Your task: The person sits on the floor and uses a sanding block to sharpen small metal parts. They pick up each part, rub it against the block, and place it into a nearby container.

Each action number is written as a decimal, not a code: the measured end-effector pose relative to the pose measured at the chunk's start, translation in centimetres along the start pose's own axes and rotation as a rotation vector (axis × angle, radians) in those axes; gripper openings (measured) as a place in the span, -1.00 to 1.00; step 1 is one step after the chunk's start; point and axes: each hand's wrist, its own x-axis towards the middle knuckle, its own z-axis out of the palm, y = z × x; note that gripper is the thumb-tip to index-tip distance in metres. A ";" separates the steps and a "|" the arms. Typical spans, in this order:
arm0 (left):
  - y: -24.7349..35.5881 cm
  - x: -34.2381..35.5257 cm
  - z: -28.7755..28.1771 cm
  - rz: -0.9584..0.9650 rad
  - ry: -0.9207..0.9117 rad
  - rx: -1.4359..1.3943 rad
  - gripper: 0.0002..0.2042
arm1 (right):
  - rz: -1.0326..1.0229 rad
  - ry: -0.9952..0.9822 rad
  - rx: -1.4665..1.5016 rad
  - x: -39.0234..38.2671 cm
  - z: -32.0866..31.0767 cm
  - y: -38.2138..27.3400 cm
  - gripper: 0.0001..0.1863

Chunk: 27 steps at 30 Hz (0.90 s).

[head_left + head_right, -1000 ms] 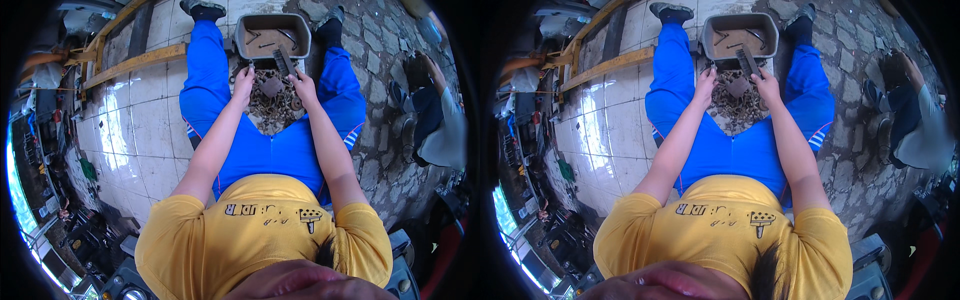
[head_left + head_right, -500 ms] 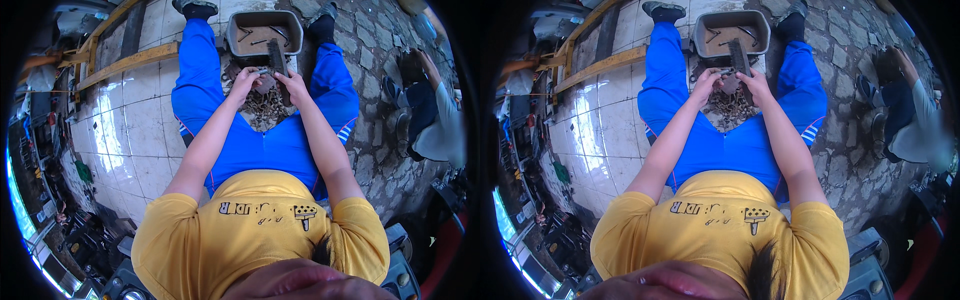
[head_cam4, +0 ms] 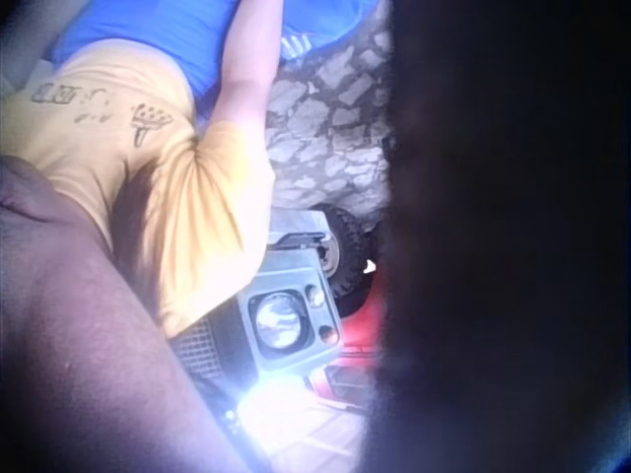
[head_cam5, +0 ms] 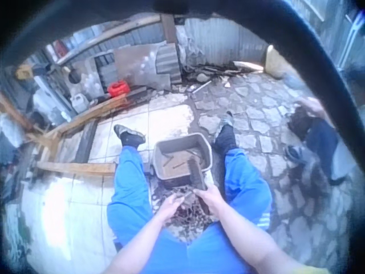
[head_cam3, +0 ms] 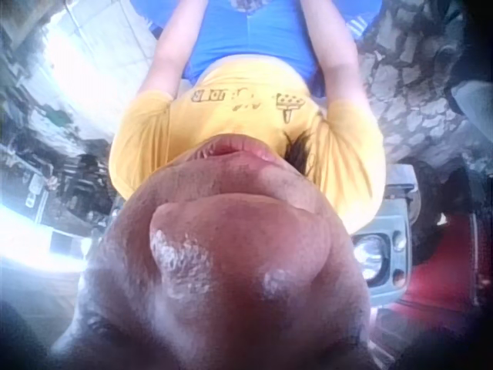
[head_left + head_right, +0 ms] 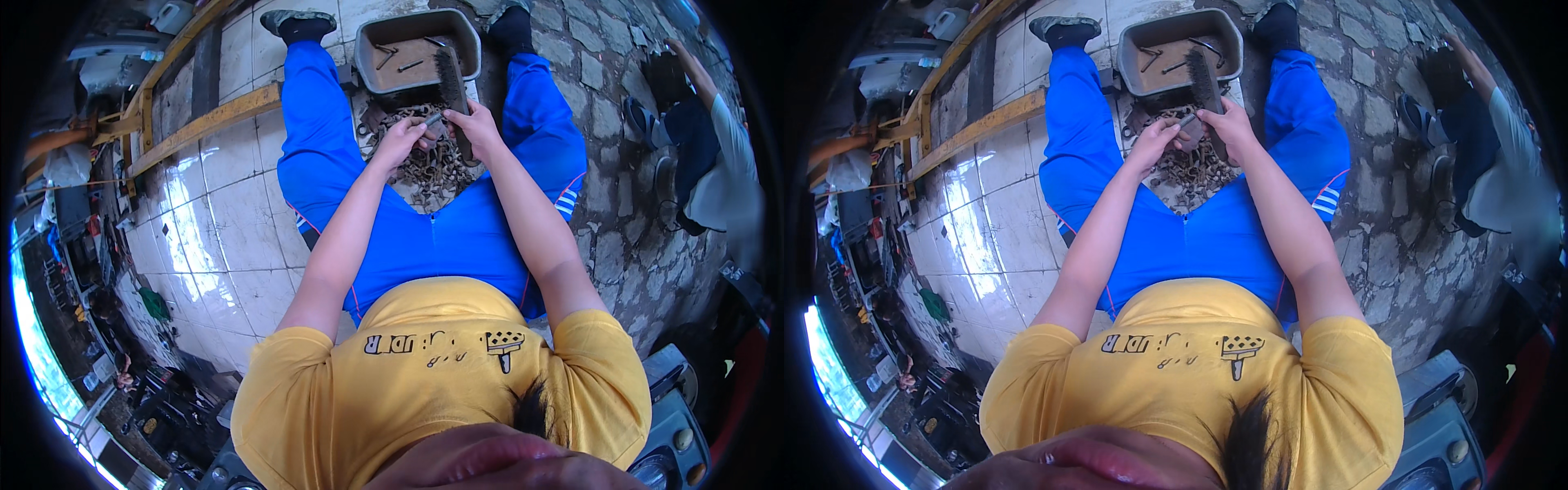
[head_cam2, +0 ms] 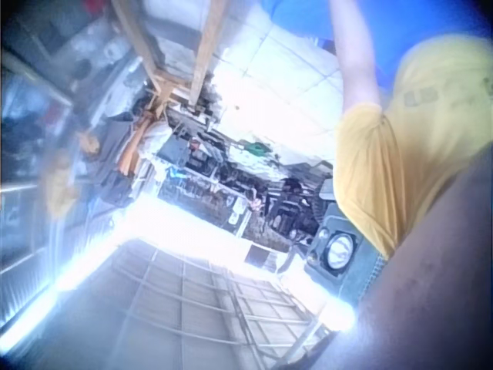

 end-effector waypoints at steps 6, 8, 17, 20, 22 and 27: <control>-0.5 0.5 -0.7 -0.029 -0.238 0.034 -0.65 | -0.057 -0.068 -0.005 0.6 0.0 -0.1 -0.77; -0.3 0.3 -0.6 -0.045 -0.282 0.030 -0.65 | -0.068 -0.046 -0.115 0.5 0.1 -0.2 -0.78; -0.2 0.2 -0.7 -0.098 -0.252 0.123 -0.65 | -0.111 -0.016 -0.231 0.8 0.3 0.2 -0.74; 0.0 -0.2 -0.5 -0.094 -0.201 0.188 -0.67 | -0.137 0.002 -0.307 1.0 0.3 0.6 -0.73; -0.3 0.1 -0.7 -0.071 -0.122 0.168 -0.69 | -0.220 0.036 -0.363 1.6 0.1 1.5 -0.71; -2.1 1.7 -3.4 0.000 0.221 0.090 -0.72 | -0.344 0.051 -0.441 0.6 1.1 0.6 -0.53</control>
